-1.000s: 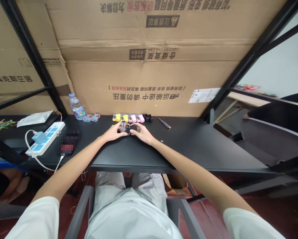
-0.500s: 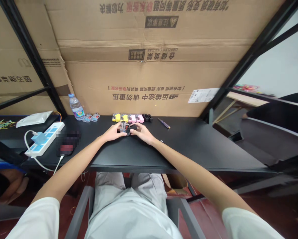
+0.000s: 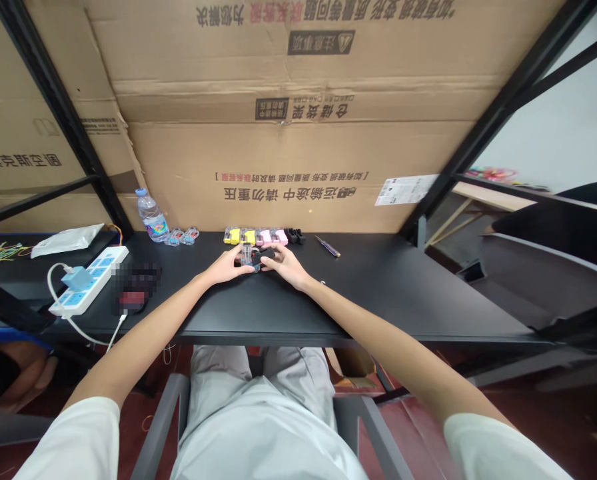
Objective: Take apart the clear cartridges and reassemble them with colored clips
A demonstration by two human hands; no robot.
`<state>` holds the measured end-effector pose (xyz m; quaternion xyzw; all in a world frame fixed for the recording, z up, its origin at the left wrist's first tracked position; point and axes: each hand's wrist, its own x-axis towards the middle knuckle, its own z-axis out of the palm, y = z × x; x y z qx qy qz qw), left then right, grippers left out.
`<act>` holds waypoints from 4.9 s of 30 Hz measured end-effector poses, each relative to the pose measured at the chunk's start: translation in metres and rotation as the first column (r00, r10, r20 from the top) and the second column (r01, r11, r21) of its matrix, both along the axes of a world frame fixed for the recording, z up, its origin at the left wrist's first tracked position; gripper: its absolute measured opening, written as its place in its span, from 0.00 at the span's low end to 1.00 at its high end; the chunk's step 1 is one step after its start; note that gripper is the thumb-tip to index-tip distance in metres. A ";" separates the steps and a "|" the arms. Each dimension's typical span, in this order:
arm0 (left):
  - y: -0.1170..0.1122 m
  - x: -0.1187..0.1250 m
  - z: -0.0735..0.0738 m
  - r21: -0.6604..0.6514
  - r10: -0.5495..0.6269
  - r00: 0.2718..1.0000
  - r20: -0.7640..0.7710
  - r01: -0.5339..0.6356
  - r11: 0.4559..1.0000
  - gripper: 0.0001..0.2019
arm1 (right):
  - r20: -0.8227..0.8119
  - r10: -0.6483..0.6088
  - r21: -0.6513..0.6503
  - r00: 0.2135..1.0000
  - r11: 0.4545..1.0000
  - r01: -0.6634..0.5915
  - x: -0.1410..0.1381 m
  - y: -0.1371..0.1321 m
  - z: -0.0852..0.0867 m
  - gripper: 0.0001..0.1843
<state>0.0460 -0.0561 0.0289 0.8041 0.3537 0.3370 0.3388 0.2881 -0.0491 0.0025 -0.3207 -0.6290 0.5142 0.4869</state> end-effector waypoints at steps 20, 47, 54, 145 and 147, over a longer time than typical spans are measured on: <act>-0.002 0.003 -0.001 -0.032 0.007 0.999 0.051 -0.006 0.999 0.33 | 0.011 -0.016 0.017 1.000 1.000 0.016 -0.001 0.001 0.003 0.28; 0.011 -0.004 -0.009 -0.005 0.029 0.997 0.071 -0.029 1.000 0.28 | 0.321 0.034 0.210 0.946 0.972 -0.107 0.006 0.004 0.013 0.22; 0.014 -0.005 -0.010 -0.009 0.003 0.996 0.089 -0.002 1.000 0.29 | 0.317 0.062 0.184 0.946 0.975 -0.126 0.011 0.003 0.011 0.23; -0.007 0.000 0.008 0.623 0.184 0.977 -0.103 -0.081 0.778 0.07 | 0.279 -0.068 0.207 0.958 0.978 0.010 0.001 -0.007 0.012 0.22; -0.007 -0.001 0.008 0.631 0.188 0.977 -0.099 -0.084 0.771 0.08 | 0.275 -0.089 0.225 0.957 0.974 0.027 0.000 -0.008 0.013 0.22</act>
